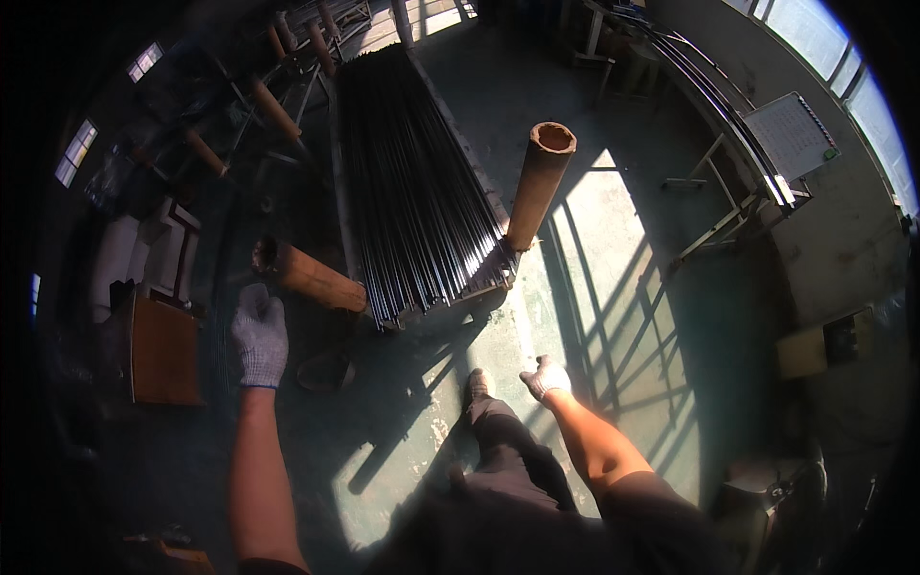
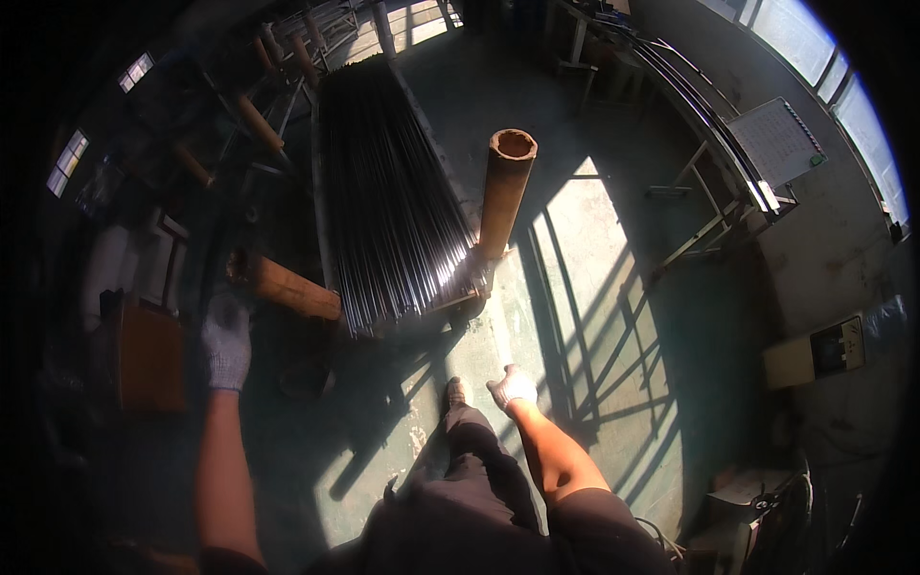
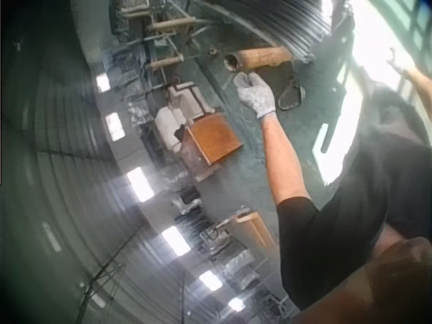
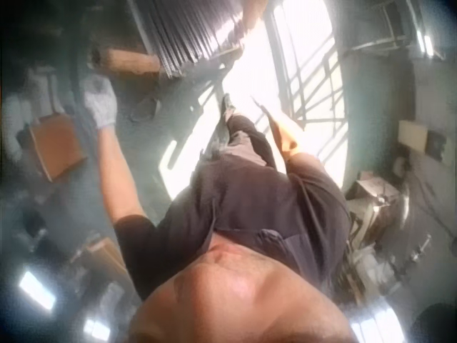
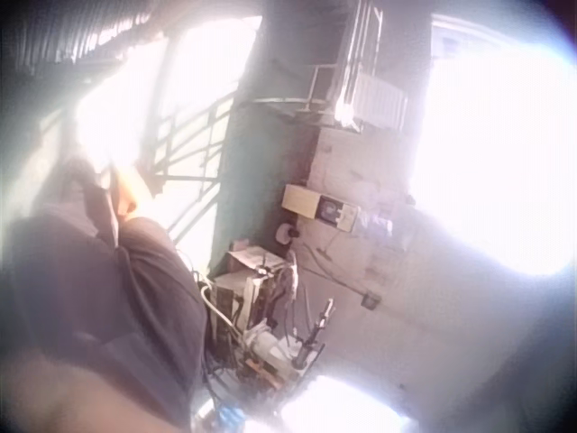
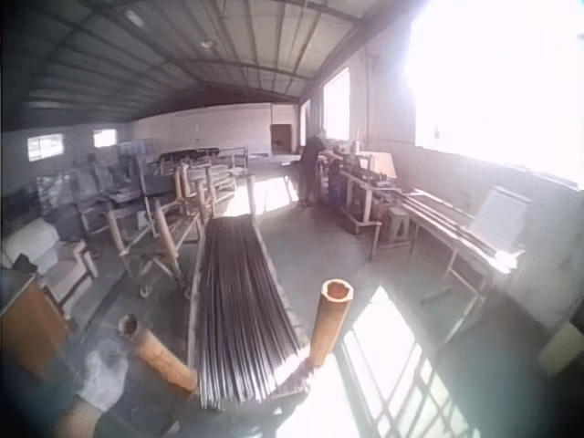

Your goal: The person repeatedly picks up bundles of long metal rods from a rack, feeds them into a yellow and white bending machine, and removes the bent rods. The process is repeated multiple times throughout the clip.

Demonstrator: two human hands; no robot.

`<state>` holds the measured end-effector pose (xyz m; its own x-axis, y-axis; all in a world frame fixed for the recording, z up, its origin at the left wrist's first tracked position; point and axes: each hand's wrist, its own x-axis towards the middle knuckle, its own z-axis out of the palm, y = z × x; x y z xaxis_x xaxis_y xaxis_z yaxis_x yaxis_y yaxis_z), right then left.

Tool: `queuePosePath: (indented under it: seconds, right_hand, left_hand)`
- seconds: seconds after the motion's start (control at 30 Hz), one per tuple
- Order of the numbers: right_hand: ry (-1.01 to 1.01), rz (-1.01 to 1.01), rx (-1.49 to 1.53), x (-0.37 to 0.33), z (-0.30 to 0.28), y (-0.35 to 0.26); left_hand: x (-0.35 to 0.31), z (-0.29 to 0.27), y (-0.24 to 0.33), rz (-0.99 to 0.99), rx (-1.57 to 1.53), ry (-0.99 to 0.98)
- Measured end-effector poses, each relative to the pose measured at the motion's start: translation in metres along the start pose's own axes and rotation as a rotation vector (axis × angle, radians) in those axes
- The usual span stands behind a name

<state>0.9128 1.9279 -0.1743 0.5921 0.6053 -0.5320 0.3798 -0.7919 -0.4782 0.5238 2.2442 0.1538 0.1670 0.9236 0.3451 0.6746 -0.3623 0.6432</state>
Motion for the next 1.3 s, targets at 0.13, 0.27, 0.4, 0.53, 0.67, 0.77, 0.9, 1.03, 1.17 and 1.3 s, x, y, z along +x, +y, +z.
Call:
queuePosePath:
  seconds: [0.13,0.27,0.4,0.53,0.67,0.77,0.9,1.03,1.17,1.3]
  right_hand:
    - [0.147,-0.140,-0.008,0.130,-0.013,-0.135]
    - [0.327,-0.198,-0.012,0.247,-0.005,-0.227]
    - [0.154,-0.008,-0.066,0.313,0.013,-0.278]
    - [0.223,0.145,-0.314,0.320,0.058,-0.321]
    - [0.196,0.127,-0.192,0.321,0.080,-0.318]
    - [0.244,0.091,-0.011,0.314,0.087,-0.307]
    - [0.062,-0.095,-0.020,0.310,0.076,-0.289]
    - [0.045,-0.212,0.024,0.325,0.055,-0.259]
    - [0.029,-0.302,0.060,0.343,0.051,-0.243]
    - [-0.255,-0.152,0.283,0.341,0.032,-0.243]
  left_hand:
    - [0.142,0.036,-0.008,-0.293,0.164,-0.052]
    - [0.190,0.104,-0.015,-0.257,0.676,-0.211]
    - [0.208,0.142,-0.010,-0.125,0.533,-0.143]
    - [0.216,0.157,-0.003,-0.128,0.618,-0.129]
    - [0.226,0.159,-0.013,-0.074,0.535,-0.088]
    - [0.233,0.155,-0.027,-0.218,0.460,-0.089]
    - [0.236,0.148,-0.039,-0.180,0.555,-0.111]
    - [0.235,0.146,-0.041,-0.172,0.571,-0.073]
    - [0.238,0.146,-0.034,-0.174,0.599,-0.104]
    - [0.242,0.143,-0.022,-0.099,0.685,-0.087]
